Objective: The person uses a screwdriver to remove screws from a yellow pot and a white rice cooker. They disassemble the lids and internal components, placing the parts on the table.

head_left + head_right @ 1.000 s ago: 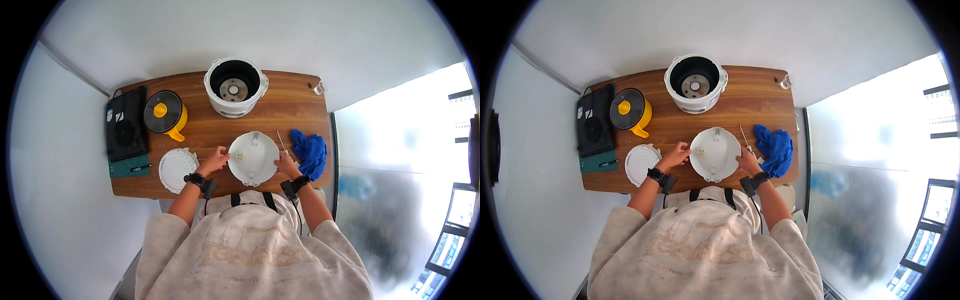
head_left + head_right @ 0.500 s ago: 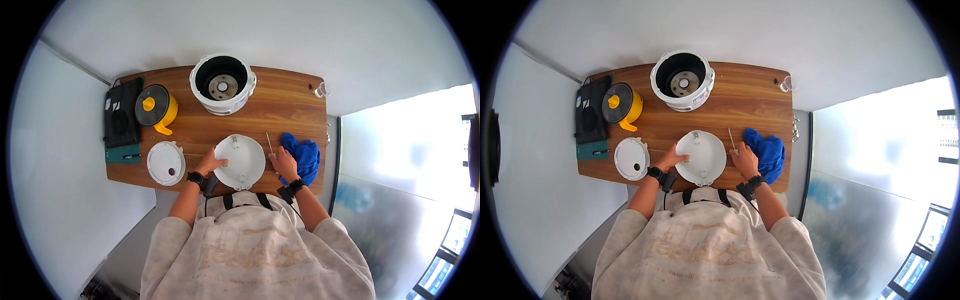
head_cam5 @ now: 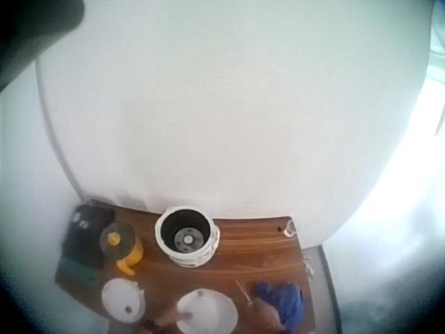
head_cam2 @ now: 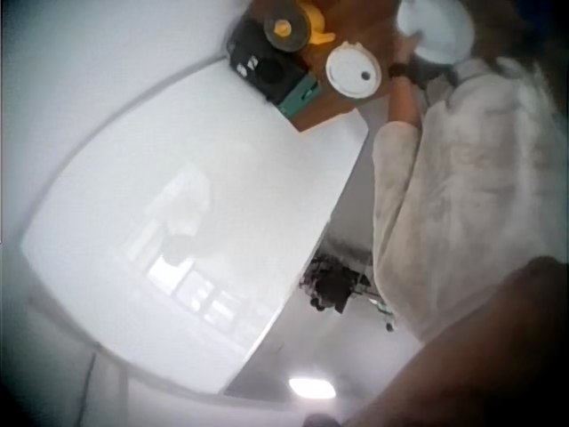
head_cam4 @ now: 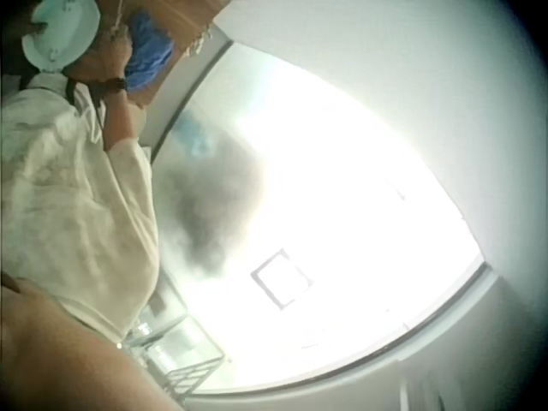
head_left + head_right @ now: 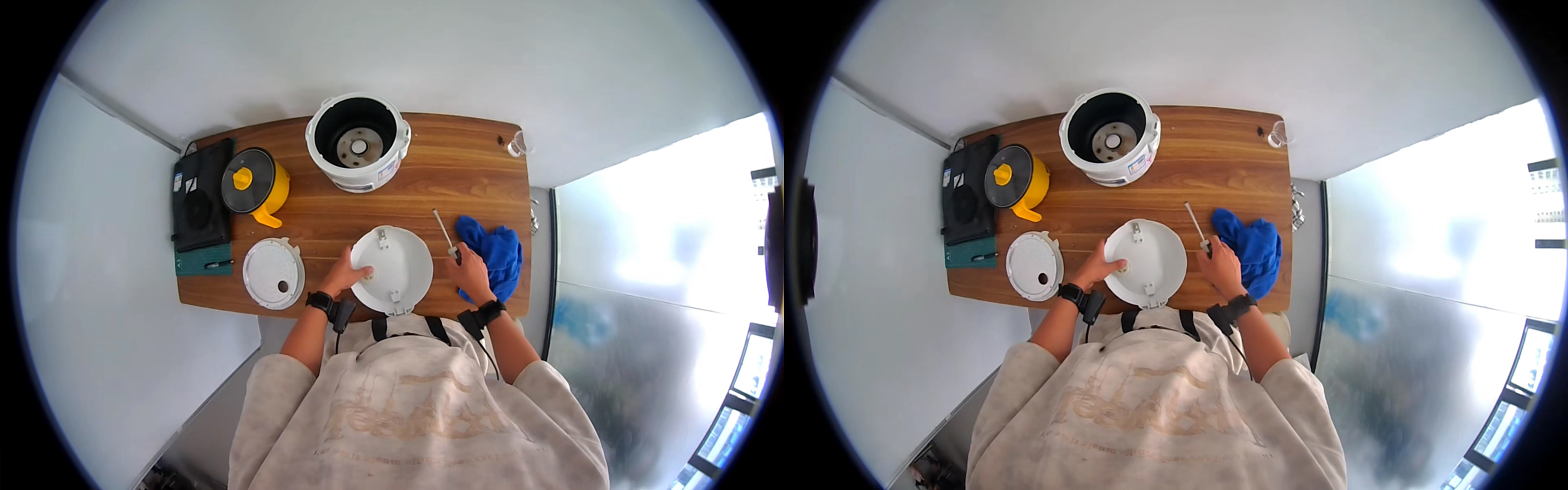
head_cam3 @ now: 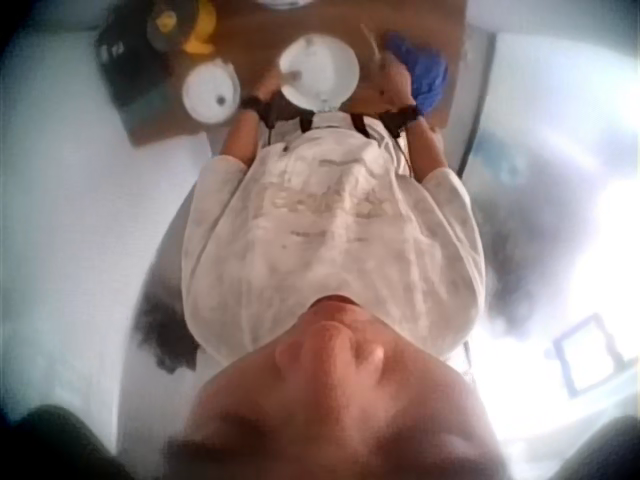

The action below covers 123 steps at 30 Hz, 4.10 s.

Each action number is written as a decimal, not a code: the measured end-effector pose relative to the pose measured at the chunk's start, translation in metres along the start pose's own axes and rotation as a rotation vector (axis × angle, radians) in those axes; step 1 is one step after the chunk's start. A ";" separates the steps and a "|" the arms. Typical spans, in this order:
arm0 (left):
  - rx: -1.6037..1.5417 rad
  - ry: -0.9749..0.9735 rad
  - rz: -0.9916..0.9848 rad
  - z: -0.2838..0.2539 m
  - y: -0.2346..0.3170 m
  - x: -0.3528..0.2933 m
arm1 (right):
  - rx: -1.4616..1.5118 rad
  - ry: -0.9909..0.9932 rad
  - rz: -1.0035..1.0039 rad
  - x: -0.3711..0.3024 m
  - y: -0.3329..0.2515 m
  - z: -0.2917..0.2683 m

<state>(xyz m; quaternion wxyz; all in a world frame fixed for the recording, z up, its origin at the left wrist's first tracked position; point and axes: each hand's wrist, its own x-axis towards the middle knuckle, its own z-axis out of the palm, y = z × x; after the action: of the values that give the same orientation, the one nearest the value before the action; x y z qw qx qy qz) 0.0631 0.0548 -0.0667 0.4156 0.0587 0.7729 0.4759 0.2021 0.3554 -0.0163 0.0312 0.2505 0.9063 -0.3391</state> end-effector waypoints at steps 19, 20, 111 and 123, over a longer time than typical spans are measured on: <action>0.178 -0.030 0.094 -0.005 0.001 0.011 | -0.189 -0.177 -0.201 -0.020 -0.062 -0.011; 0.179 -0.043 0.111 -0.007 -0.004 0.016 | -0.203 -0.168 -0.210 -0.020 -0.062 -0.010; 0.158 0.026 0.138 0.001 -0.033 0.015 | 0.021 -0.376 -0.096 -0.033 -0.042 0.046; -0.415 -0.183 -0.049 -0.020 -0.028 -0.008 | 0.321 -0.134 0.128 -0.026 -0.020 0.019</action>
<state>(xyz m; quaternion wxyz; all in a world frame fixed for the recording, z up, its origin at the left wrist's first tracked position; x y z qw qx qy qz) 0.0628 0.0218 -0.0798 0.4986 -0.0042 0.6186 0.6072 0.2137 0.3192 -0.0131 0.0728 0.2864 0.8185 -0.4927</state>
